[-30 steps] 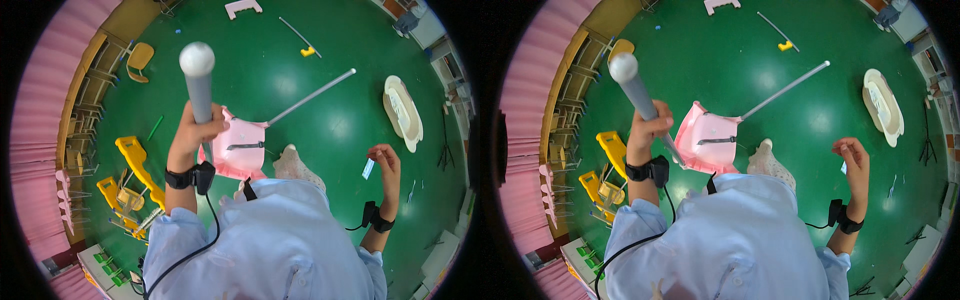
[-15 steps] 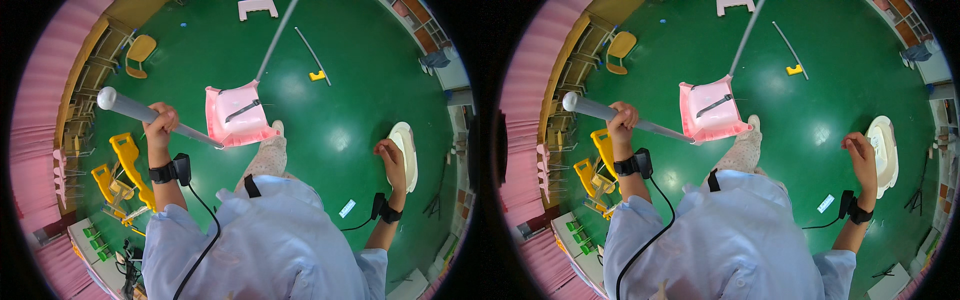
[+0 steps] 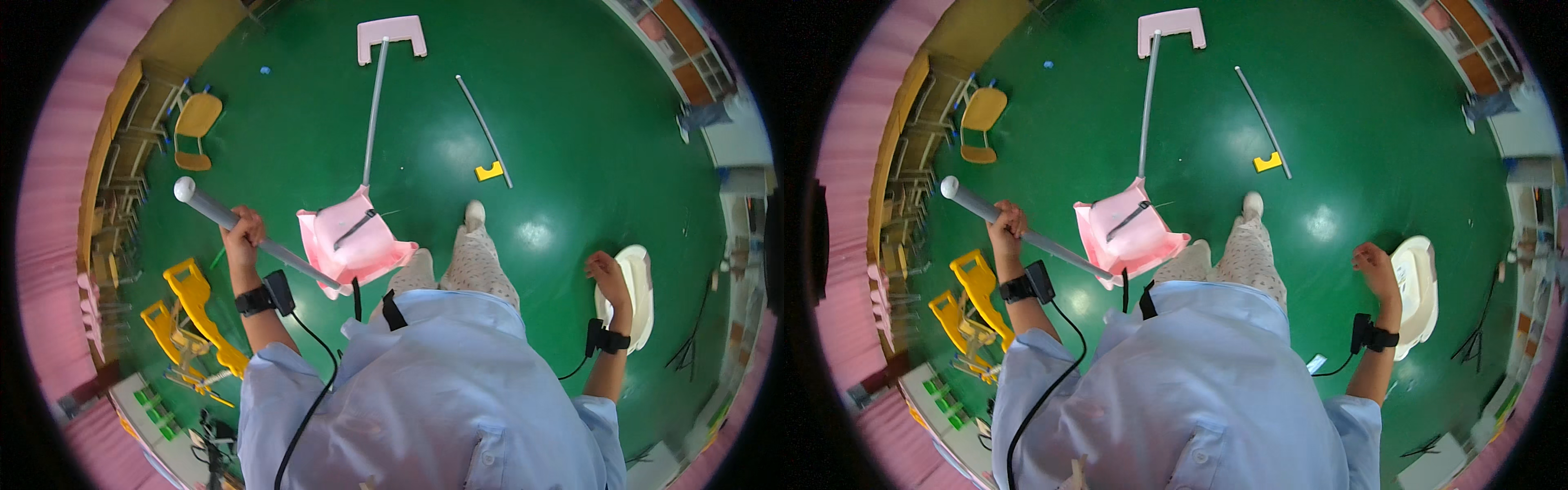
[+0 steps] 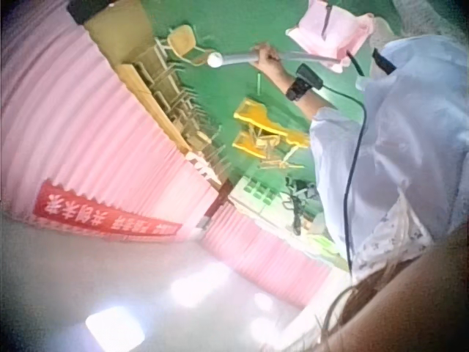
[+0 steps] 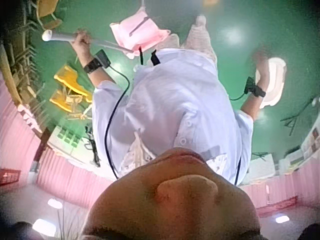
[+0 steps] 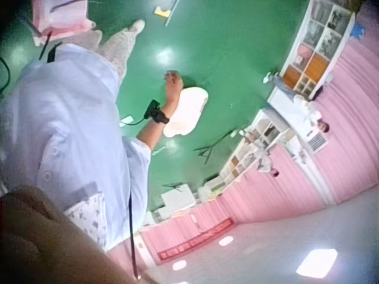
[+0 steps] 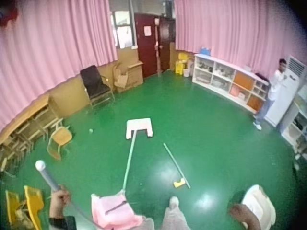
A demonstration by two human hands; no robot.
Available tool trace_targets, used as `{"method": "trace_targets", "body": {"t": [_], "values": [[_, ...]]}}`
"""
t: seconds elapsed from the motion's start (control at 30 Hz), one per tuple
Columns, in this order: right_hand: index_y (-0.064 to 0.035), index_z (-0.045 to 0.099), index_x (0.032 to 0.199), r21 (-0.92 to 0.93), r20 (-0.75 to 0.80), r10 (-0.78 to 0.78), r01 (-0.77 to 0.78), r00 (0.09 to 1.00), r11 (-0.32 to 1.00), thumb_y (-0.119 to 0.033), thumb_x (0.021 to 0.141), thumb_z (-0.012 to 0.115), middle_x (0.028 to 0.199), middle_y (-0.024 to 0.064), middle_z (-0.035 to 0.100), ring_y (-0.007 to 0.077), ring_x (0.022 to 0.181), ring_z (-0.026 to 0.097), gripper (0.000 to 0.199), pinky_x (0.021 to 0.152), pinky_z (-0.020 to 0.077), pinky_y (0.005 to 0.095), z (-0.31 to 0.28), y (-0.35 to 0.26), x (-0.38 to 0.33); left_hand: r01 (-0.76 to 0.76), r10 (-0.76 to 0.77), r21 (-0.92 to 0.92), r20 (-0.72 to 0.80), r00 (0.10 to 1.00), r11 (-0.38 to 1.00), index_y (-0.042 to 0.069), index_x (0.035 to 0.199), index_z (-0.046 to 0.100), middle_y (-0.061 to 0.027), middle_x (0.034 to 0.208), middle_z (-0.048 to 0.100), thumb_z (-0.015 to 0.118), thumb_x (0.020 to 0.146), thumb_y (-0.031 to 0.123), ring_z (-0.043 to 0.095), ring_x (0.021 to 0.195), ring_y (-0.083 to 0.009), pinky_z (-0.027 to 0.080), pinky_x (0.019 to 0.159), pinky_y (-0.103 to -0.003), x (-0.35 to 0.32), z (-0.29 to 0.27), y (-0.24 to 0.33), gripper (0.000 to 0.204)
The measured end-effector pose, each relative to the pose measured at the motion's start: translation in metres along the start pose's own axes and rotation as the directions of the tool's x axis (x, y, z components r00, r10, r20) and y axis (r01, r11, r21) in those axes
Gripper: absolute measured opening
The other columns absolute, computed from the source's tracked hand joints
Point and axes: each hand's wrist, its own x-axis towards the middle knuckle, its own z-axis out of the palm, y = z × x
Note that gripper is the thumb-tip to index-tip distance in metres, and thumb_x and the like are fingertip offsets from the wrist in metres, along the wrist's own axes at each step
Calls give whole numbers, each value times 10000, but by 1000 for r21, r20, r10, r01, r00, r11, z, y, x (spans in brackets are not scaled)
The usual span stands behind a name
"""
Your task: The person assembles a pink high chair by attaching the seat to the metal legs and then test pushes it across the room.
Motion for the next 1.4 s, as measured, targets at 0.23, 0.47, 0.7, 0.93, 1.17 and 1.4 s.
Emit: {"method": "trace_targets", "body": {"t": [0.23,0.47,0.7,0.93,1.17,1.4], "values": [[1,543,797,-468,71,-254,257,965,846,-78,756,463,673,92,582,156,589,555,120,550,438,273,-68,-25,228,16,51,199,-328,943,980,64,536,395,5,457,335,535,687,79,326,385,-100,250,396,-231,38,9,-50,206],[-10,550,850,35,440,33,-53,897,998,-154,755,561,747,80,588,154,615,570,173,534,457,264,-72,32,376,295,-114,365,-442,889,883,63,628,437,-18,616,435,547,704,114,418,575,-135,328,583,-264,6,2,-106,143],[-39,534,807,-81,209,394,-386,895,919,-105,787,512,608,69,537,146,485,531,72,363,371,226,-49,56,452,421,-166,273,-637,753,865,58,554,417,-22,580,426,537,751,131,418,600,-129,326,589,-279,-37,-4,-186,242],[-15,528,769,-268,276,428,-359,860,894,-164,804,477,678,117,560,223,514,542,161,392,387,290,-10,68,460,314,-106,110,-795,597,943,60,519,362,-45,540,403,533,755,80,391,540,-141,325,545,-279,-48,27,-198,291],[-44,508,925,-387,335,632,-510,699,769,-230,779,531,784,122,589,245,681,577,237,605,455,348,30,109,502,312,-159,-4,-866,475,950,43,677,477,-26,601,465,443,803,120,446,589,-155,396,628,-285,-95,-5,-219,151],[-19,412,1143,294,693,615,-927,375,234,-473,810,461,927,152,550,281,737,569,565,649,478,364,-100,265,352,113,-20,58,-808,589,992,122,541,301,5,479,279,408,819,178,280,453,-123,371,581,-290,-81,-26,-200,303]]}}
